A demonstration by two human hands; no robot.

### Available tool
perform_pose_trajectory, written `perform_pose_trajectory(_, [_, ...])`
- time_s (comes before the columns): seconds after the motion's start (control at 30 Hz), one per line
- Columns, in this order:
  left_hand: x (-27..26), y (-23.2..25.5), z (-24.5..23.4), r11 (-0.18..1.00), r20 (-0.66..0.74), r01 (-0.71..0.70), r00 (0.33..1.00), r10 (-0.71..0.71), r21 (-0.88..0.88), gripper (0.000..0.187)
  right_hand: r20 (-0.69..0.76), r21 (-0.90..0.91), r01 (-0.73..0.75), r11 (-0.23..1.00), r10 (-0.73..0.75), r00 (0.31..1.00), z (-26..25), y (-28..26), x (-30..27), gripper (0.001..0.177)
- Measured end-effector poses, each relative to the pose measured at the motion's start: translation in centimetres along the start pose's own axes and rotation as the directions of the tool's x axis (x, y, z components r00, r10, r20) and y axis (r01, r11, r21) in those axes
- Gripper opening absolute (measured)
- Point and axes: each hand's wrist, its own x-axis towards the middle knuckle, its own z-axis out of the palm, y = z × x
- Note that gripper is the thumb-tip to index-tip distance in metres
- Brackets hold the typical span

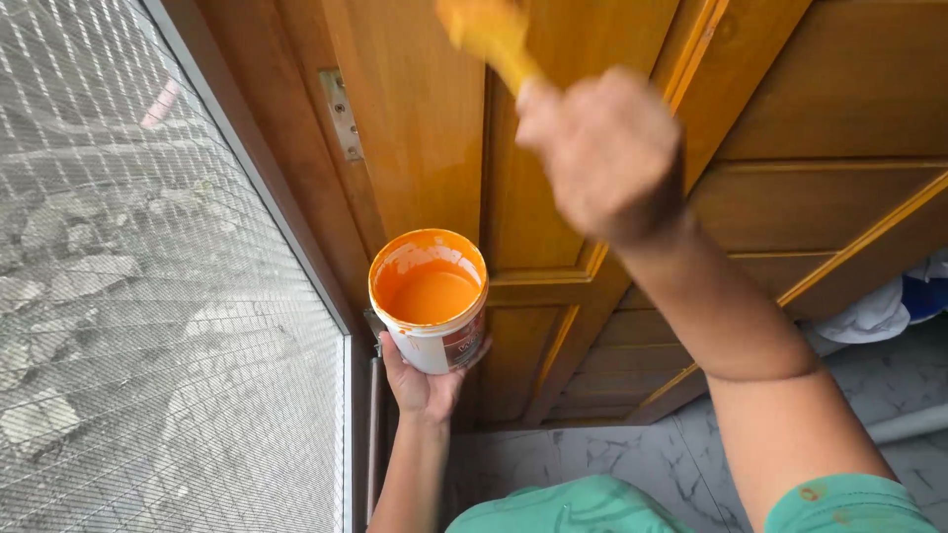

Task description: The person paints a wooden door with orange paint using a yellow brush. They hold a white paint container in the left hand and repeatedly dip the brush to apply paint to the door's surface and edges.

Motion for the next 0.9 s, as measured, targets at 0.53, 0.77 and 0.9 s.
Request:
perform_pose_trajectory(0.53, [0.4, -0.5, -0.3, 1.000, 0.089, 0.001, 0.996, 0.001, -0.023, 0.095, -0.045, 0.014, -0.135, 0.991, 0.135, 0.990, 0.2, 0.7, -2.9, 0.022])
perform_pose_trajectory(0.77, [0.1, -0.5, 0.0, 1.000, 0.017, -0.002, 1.000, 0.002, -0.004, 0.095, 0.097, 0.033, -0.055, 0.998, 0.051, 0.994, 3.9, -3.3, -5.4, 0.020])
perform_pose_trajectory(0.9, [-0.3, -0.3, -0.2, 0.999, 0.016, -0.024, 1.000, 0.024, 0.026, 0.095, 0.266, 0.149, -0.181, 0.972, 0.137, 0.954, 2.7, -7.3, -7.4, 0.016])
